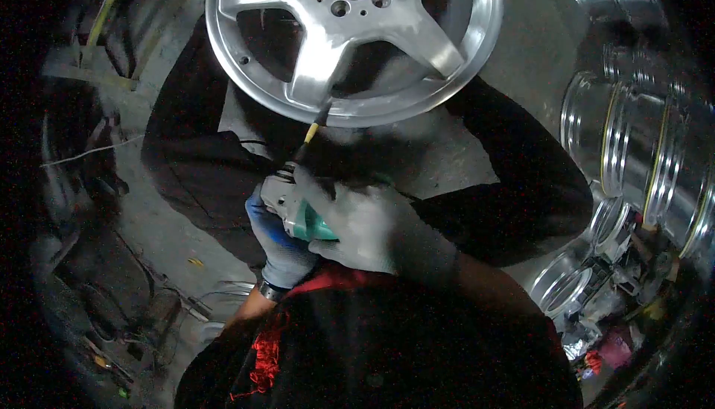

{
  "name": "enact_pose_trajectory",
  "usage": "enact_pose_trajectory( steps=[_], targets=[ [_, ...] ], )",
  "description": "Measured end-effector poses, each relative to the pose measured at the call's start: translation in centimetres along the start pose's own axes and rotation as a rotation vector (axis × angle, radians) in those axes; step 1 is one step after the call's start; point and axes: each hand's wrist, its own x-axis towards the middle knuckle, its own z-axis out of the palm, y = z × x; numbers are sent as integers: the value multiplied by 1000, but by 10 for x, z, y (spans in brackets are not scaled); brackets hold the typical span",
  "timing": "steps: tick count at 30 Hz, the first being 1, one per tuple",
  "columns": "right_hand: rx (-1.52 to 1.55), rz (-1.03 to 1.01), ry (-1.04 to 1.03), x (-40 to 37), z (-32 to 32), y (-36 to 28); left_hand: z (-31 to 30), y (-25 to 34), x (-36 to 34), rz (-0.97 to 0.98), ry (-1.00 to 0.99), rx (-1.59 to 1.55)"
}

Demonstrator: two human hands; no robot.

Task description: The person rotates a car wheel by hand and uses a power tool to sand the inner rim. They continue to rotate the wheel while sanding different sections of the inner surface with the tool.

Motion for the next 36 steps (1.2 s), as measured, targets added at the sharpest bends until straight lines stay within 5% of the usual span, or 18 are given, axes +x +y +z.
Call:
enact_pose_trajectory(
  steps=[3, 5, 9, 11, 14, 15, 19, 21, 24, 28, 30, 34, 36],
  targets=[
    [6, -25, 34, -3, -4, 1, -4, -3, 1, 108, -75, 184],
    [-2, 69, -76, -8, -16, -1, -18, -16, 9, -109, -108, -117],
    [7, 173, -123, -13, -14, -8, -10, -14, 8, -163, -207, -220],
    [-47, 120, -106, -10, 0, -8, -19, -13, 1, 17, -109, 27],
    [-55, 152, -249, 2, -5, -15, -33, -5, 0, 7, -192, 19],
    [-54, 158, -245, 0, -4, -14, -35, -5, 1, -98, -74, -2],
    [-77, 132, -129, -14, 1, -6, -29, -12, 1, -114, -112, -6],
    [-110, 89, -22, -22, 0, -1, -30, -16, 13, -341, -271, -305],
    [-83, 78, 56, -23, 1, 0, -37, -17, 18, -423, -204, -236],
    [-92, 79, -77, -13, 7, -5, -34, 0, 7, -426, -227, -266],
    [-87, 56, -86, -10, 6, -6, -33, 4, 6, -462, -84, -298],
    [-96, 123, -97, -19, -1, -3, -28, -7, 12, -474, -185, -386],
    [-82, 147, -62, -30, -5, 2, -16, -14, 11, -381, -254, -105]
  ],
)
